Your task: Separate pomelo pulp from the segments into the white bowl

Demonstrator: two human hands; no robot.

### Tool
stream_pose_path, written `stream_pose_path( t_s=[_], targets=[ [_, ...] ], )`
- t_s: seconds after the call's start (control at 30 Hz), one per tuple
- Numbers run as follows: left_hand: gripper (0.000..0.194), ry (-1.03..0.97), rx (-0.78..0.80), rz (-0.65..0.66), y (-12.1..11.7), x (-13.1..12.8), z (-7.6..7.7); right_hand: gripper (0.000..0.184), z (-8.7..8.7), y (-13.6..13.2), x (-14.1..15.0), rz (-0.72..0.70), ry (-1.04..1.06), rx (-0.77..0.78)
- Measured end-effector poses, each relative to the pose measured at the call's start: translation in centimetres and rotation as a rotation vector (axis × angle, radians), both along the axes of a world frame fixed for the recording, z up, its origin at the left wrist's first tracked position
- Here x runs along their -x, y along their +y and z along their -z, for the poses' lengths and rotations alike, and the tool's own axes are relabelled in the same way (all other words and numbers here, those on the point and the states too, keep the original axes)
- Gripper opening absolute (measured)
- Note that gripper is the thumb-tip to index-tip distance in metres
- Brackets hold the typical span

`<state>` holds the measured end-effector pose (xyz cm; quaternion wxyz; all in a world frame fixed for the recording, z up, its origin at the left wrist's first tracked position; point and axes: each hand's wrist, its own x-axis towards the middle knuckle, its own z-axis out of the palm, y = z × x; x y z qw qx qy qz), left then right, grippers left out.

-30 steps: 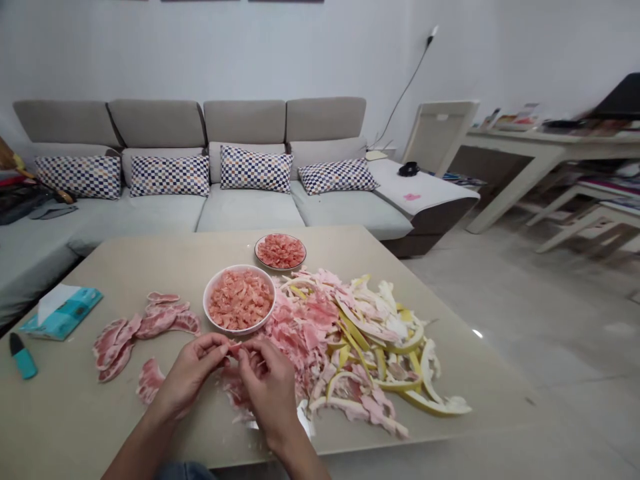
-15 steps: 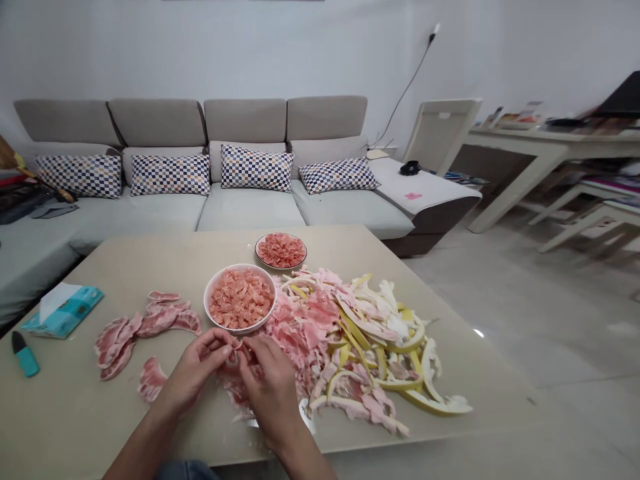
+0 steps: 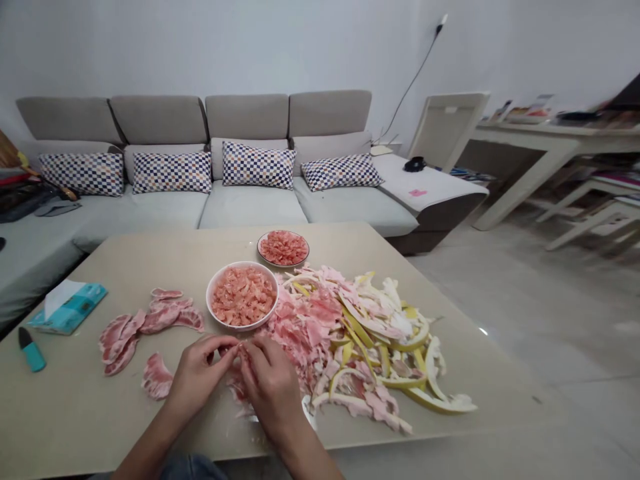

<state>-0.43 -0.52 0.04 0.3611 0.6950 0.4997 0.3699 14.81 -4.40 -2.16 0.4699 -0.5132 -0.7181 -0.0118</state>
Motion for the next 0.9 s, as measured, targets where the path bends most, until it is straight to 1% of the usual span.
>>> stream_pose_path(
  t_s=[0.1, 0.2, 0.3, 0.4, 0.53, 0.6, 0.67, 0.77, 0.83, 0.9],
  targets=[
    [0.013, -0.094, 0.097, 0.010, 0.3, 0.1, 0.3, 0.021, 0.3, 0.0, -0.1, 0.011, 0.026, 0.010],
    [0.014, -0.148, 0.147, 0.037, 0.5, 0.2, 0.5, 0.022, 0.4, 0.0, -0.1, 0.008, 0.062, 0.024],
    [0.014, -0.199, 0.184, 0.070, 0.5, 0.2, 0.4, 0.022, -0.1, 0.0, -0.1, -0.035, 0.133, 0.062],
    [0.016, -0.251, 0.218, 0.120, 0.5, 0.2, -0.1, 0.018, -1.1, 0.0, -0.1, -0.088, 0.257, 0.137],
    [0.017, -0.367, 0.307, 0.204, 0.3, 0.2, -0.7, 0.011, -2.1, 0.1, -0.7, -0.118, 0.444, 0.286],
    [0.018, -0.394, 0.340, 0.209, 0.2, 0.2, -0.8, 0.014, -2.2, 0.3, -1.2, -0.140, 0.558, 0.411],
    [0.019, -0.388, 0.363, 0.208, 0.2, 0.2, -0.7, 0.021, -1.8, 0.5, -1.7, -0.170, 0.691, 0.547],
    [0.019, -0.370, 0.380, 0.219, 0.3, 0.1, -0.6, 0.028, -0.8, 0.9, -2.2, -0.225, 0.897, 0.704],
    [0.020, -0.361, 0.380, 0.212, 0.4, 0.1, -0.6, 0.029, -0.1, 1.0, -2.3, -0.265, 0.996, 0.767],
    [0.020, -0.351, 0.381, 0.194, 0.5, 0.1, -0.6, 0.029, 0.2, 1.0, -2.2, -0.272, 1.021, 0.775]
  ],
)
